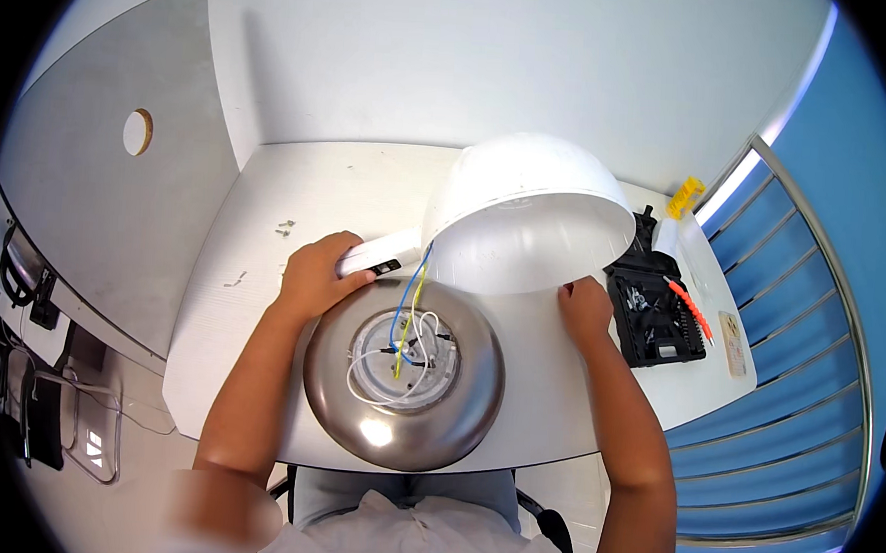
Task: The person assembles a white desk lamp by screwing the lampshade onto the base and connecting the internal wiring to a circuit board. They use a screwdriver to secure the shade and then attach wires to the board before placing the shade back on the base.
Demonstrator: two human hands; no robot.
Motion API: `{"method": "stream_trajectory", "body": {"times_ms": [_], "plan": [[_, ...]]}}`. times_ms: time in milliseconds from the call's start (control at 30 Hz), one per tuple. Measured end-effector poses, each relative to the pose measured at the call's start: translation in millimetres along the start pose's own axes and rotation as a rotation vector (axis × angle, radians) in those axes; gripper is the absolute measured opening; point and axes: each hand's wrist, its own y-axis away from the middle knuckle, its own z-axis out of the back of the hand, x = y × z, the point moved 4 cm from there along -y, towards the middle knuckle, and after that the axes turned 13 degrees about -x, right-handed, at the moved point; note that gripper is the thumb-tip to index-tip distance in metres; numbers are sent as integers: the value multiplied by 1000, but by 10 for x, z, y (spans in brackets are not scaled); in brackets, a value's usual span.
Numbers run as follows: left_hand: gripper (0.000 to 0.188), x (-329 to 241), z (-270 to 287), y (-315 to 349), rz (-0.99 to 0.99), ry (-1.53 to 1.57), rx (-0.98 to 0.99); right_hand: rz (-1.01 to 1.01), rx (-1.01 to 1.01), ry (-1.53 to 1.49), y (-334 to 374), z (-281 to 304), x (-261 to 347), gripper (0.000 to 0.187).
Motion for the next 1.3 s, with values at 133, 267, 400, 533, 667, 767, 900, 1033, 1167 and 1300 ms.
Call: {"method": "stream_trajectory", "body": {"times_ms": [133,267,400,533,667,767,900,1033,1167,1300], "plan": [[41,-50,23,-13,30,-3,28,-91,-57,18,-59,24,-20,22],[41,-53,-3,-28,21,16,27,-101,-101,24,-85,146,-127,18],[42,-40,19,-21,17,23,25,-25,-60,-136,20,546,-267,15],[42,-12,19,-12,24,32,40,75,-97,-203,435,925,-502,17],[42,-29,4,-10,-3,19,7,-10,88,-82,1027,1167,-710,36],[41,-77,5,-22,7,8,18,-5,75,1,1295,1186,-740,42],[40,-53,6,-14,13,15,24,54,68,-210,1357,1264,-712,31],[40,-54,16,-13,2,18,21,-64,164,-374,1227,1422,-428,33],[40,-18,21,-32,-27,32,12,89,133,-561,838,1392,21,32],[40,27,-15,-50,-35,31,16,348,-3,-478,445,1132,389,24]]}}
